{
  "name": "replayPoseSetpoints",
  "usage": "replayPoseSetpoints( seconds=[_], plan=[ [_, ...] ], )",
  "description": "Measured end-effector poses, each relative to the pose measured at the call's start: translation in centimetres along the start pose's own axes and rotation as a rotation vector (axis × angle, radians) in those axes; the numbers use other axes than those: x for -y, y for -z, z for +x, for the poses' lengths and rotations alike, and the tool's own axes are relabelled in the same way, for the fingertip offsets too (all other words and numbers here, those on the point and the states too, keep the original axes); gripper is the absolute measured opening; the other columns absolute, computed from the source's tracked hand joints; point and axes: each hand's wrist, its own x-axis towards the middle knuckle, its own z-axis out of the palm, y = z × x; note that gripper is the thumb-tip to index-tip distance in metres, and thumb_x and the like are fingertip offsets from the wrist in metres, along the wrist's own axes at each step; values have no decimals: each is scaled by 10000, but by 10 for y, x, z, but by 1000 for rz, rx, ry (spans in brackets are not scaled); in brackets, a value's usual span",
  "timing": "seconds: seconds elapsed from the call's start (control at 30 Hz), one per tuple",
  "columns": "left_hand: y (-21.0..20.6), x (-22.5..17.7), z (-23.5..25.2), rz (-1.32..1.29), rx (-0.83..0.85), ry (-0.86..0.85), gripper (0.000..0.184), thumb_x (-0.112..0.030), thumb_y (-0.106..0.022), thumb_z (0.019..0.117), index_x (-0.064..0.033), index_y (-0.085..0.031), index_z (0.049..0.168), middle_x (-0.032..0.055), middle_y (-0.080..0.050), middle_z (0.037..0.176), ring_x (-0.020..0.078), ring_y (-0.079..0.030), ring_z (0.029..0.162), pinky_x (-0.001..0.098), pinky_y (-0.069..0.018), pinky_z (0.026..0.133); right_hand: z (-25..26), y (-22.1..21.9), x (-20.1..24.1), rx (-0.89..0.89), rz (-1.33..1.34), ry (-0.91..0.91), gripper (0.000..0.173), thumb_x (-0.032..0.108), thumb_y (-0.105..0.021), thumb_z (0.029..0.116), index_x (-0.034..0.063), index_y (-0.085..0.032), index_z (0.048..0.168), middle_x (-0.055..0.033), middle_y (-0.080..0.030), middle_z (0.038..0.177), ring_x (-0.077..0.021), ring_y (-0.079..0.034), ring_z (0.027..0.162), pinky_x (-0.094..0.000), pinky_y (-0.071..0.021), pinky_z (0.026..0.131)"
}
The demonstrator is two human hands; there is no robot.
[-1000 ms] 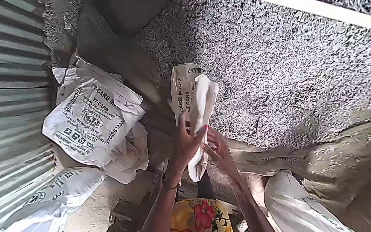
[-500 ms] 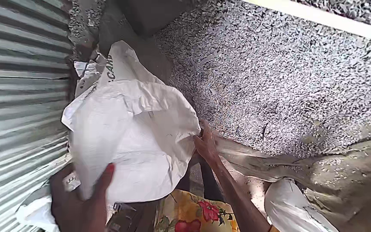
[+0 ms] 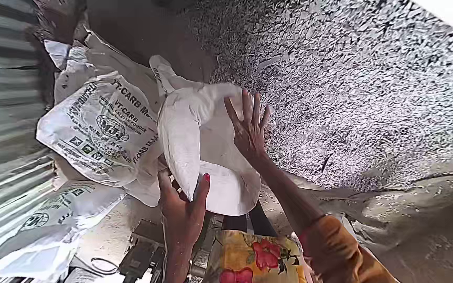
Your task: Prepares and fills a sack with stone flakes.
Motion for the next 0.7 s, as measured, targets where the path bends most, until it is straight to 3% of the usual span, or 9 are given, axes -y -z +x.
replayPoseSetpoints(
  seconds=[0.07,0.13,0.2,0.3,0.33,0.43,0.57,0.63,0.7],
  plan=[
    [7,6,10,29,59,-2,914,-427,-694,857,88,-303,1504,184,-585,1302,-2,-601,1127,170,-515,919,28,-14,5,-39,-31,-13,936,22,-705,744,298,-406,1586,-195,-254,1682,-494,-185,1541,-804,-148,1121],
    [13,12,14,135,113,-14,958,-517,-678,841,89,-328,1495,200,-609,1276,35,-608,1142,215,-516,946,44,-21,15,2,-40,-8,871,132,-703,782,322,-412,1580,-145,-238,1698,-459,-173,1555,-796,-134,1129],
    [24,17,14,198,129,-9,977,-546,-650,856,111,-330,1507,275,-617,1279,137,-627,1160,322,-519,969,48,-35,23,28,-11,56,720,169,-677,864,293,-483,1546,-130,-398,1630,-458,-298,1514,-793,-160,1127],
    [63,22,18,239,96,-12,755,-374,-654,897,124,-441,1422,275,-639,1205,146,-648,1074,321,-538,928,45,-53,33,170,206,82,377,175,-663,879,127,-736,1247,-149,-734,1183,-427,-656,1157,-754,-368,1010],
    [79,23,18,300,85,-29,674,-289,-650,891,141,-479,1382,303,-646,1180,229,-660,1045,394,-542,907,46,-53,36,300,261,65,266,186,-643,905,87,-753,1126,-161,-752,1033,-410,-699,1033,-720,-427,948],
    [118,33,14,487,57,-115,548,-93,-610,812,175,-571,1288,373,-667,1115,456,-683,976,572,-514,856,57,-53,38,647,383,88,225,179,-594,967,7,-739,982,-214,-732,940,-425,-705,945,-648,-509,794],
    [111,47,-7,485,-108,-229,452,-117,-610,807,166,-652,1158,305,-711,1038,267,-722,964,323,-529,901,77,-53,40,630,415,216,193,113,-620,947,6,-753,1035,-222,-734,959,-428,-703,950,-627,-525,811],
    [89,42,-11,372,-109,-211,492,-138,-633,839,219,-590,1176,351,-677,1067,249,-694,989,318,-518,916,88,-46,36,538,362,225,264,80,-614,930,38,-766,1141,-212,-750,1075,-424,-706,1043,-621,-533,887],
    [53,45,-6,232,-62,-121,614,-273,-675,884,194,-561,1265,306,-685,1102,192,-691,990,329,-545,896,97,-40,20,503,309,103,279,86,-610,947,45,-751,1185,-208,-732,1165,-426,-676,1125,-634,-509,938]
  ],
)
